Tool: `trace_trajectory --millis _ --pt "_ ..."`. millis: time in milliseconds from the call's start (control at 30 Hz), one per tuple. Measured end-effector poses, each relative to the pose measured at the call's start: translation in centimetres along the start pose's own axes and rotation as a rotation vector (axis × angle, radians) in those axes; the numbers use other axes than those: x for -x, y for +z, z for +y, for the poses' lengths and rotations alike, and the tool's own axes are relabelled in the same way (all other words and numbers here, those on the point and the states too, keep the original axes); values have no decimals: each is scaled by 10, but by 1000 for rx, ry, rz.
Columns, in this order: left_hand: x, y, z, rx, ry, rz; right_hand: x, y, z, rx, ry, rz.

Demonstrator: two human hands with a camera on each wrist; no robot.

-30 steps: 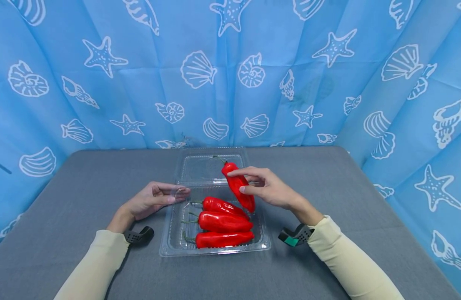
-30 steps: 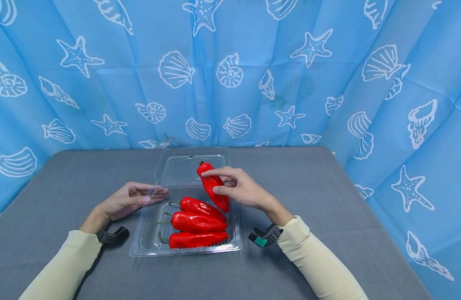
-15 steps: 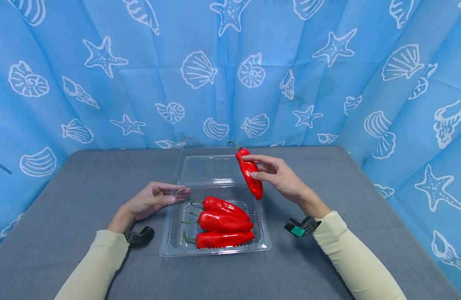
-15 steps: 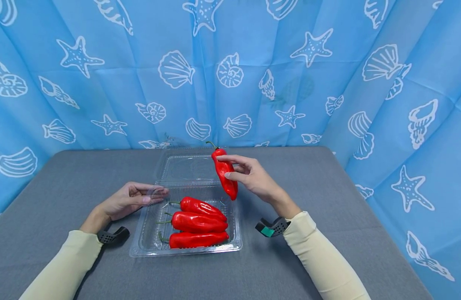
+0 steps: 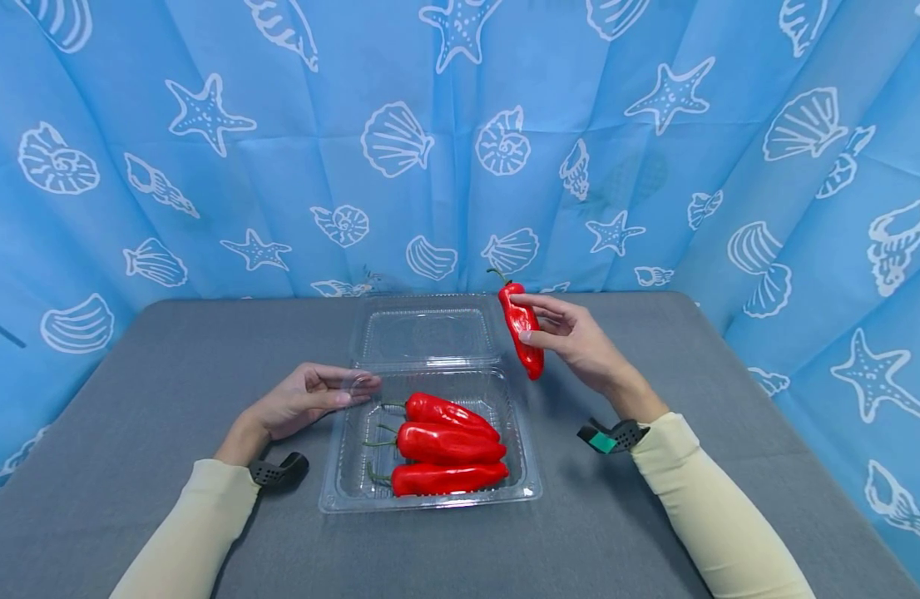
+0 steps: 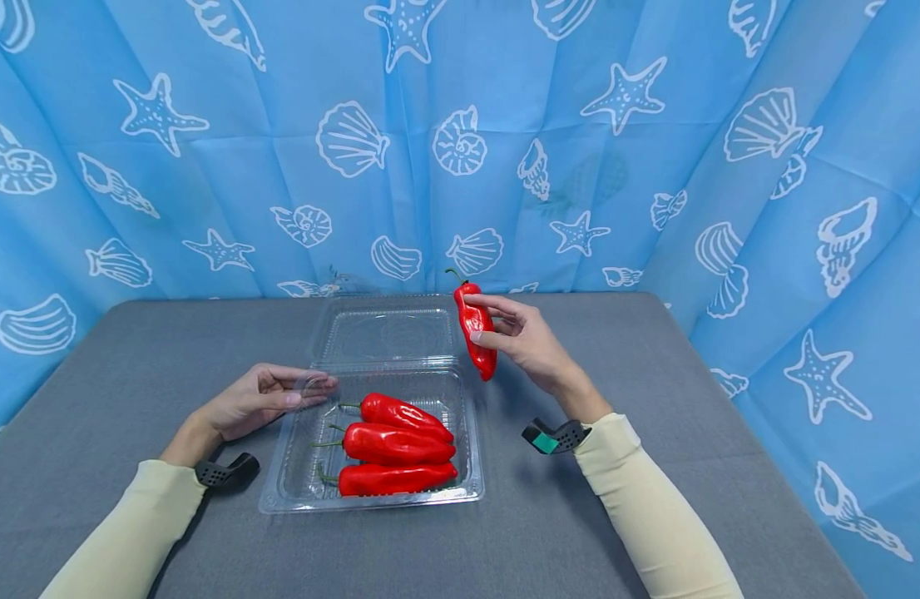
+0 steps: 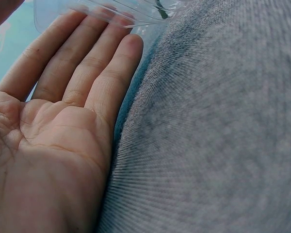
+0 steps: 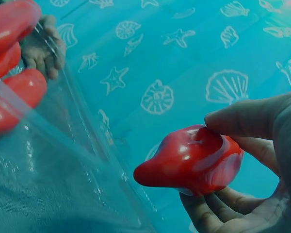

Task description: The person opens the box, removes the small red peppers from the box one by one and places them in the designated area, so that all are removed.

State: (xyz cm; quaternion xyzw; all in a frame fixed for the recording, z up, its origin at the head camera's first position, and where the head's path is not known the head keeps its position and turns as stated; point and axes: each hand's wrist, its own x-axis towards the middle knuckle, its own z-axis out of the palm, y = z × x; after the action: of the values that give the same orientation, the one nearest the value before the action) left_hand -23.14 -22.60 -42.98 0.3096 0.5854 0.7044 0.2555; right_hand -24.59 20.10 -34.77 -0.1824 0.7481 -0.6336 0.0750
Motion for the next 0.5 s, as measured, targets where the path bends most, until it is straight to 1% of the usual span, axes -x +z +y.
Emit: trace_trajectory --millis 233,500 --pt "0 1 1 5 -8 9 -4 -11 12 -4 63 47" --pt "-1 -1 -1 5 8 0 -8 -18 31 -4 129 76"
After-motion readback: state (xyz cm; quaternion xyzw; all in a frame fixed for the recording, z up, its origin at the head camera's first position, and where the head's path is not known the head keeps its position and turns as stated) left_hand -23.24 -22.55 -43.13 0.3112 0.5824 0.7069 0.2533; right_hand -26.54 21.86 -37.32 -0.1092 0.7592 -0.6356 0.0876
